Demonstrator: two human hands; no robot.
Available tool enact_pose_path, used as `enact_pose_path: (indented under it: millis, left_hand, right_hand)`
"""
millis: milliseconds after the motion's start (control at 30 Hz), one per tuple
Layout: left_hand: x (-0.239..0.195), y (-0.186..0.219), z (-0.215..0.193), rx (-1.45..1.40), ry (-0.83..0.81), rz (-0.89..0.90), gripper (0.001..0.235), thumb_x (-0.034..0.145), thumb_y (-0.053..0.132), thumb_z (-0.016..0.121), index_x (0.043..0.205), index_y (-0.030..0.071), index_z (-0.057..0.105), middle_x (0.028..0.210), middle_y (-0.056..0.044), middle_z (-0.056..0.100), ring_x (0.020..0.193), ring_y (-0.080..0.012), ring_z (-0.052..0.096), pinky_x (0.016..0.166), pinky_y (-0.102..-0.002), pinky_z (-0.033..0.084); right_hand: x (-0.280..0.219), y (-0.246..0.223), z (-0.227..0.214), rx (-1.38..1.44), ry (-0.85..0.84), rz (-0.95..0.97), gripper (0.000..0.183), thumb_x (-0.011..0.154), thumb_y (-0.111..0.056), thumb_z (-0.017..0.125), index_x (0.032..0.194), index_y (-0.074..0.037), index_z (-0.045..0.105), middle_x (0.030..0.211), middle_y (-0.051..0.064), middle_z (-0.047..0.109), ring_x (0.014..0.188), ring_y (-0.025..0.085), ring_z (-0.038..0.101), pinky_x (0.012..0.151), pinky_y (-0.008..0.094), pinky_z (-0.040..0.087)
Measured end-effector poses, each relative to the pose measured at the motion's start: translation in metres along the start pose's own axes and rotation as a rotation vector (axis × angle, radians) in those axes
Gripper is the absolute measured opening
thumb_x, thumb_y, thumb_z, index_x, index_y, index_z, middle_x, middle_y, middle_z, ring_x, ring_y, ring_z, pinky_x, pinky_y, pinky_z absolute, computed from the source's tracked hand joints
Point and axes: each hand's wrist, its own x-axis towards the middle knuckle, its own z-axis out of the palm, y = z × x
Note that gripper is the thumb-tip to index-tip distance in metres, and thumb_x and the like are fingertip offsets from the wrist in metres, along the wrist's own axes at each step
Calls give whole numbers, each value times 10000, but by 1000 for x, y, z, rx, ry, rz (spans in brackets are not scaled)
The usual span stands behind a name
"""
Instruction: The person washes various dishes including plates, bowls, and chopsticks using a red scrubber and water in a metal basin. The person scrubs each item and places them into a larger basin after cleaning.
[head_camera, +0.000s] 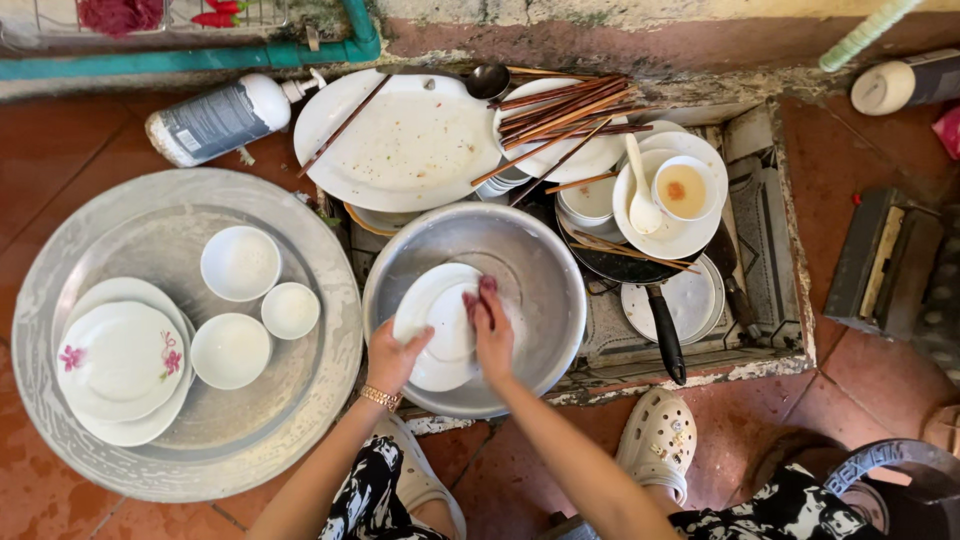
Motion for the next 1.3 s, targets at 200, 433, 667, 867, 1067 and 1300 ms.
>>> enact_pose_path:
  millis: [200,433,667,867,1067,1300]
  left_hand:
    - [14,-40,9,-71,181,-144,522,1109,409,510,966,-56,698,857,-190,700,799,-286,613,731,-389,504]
    - [12,-52,16,266,233,50,531,1083,407,399,1080,-36,693,1001,-273,706,921,-428,663,832,-444,504]
    - [25,-84,9,159,167,-36,562,1083,422,391,1198,-66,646,1034,-283,711,951,-416,677,867,-461,518]
    - [30,-77,11,257,115,-49,559,1091,428,397,1142,-53,676,1086,-285,700,1033,-440,656,911,-472,502]
    - [28,-74,20,178,149,-65,555,1076,418,390,1126,-59,670,1083,-274,706,1030,-429,667,915,-459,508]
    - [36,-98,15,119,129,16,533,1078,388,364,1154,-49,660,1136,-258,701,1063,-408,662,938,-445,501]
  right_hand:
    - [-72,-52,25,86,-352,-77,508,959,-168,593,1451,-71,514,1457,184,566,1371,276,521,1130,330,369]
    - [53,-39,4,260,-118,154,385,1014,-177,522,1365,-53,624,1292,94,713,1033,195,715,910,345,574]
    - [-71,-63,21,-136,-177,-451,354,888,-86,655,1241,-57,678,1438,188,547,1367,388,518,1116,501,445]
    - [46,-44,31,-116,-305,-321,265,950,-189,656,1198,-120,720,1188,99,746,1144,293,673,999,416,528]
    - [13,-25,-17,-124,-16,0,368,1009,-227,561,1344,-89,625,1313,186,635,1228,324,608,1048,380,470]
    - [-30,-87,34,-286,-329,-414,416,1008,-201,554,1413,-113,588,1272,162,678,1210,345,628,1080,415,471]
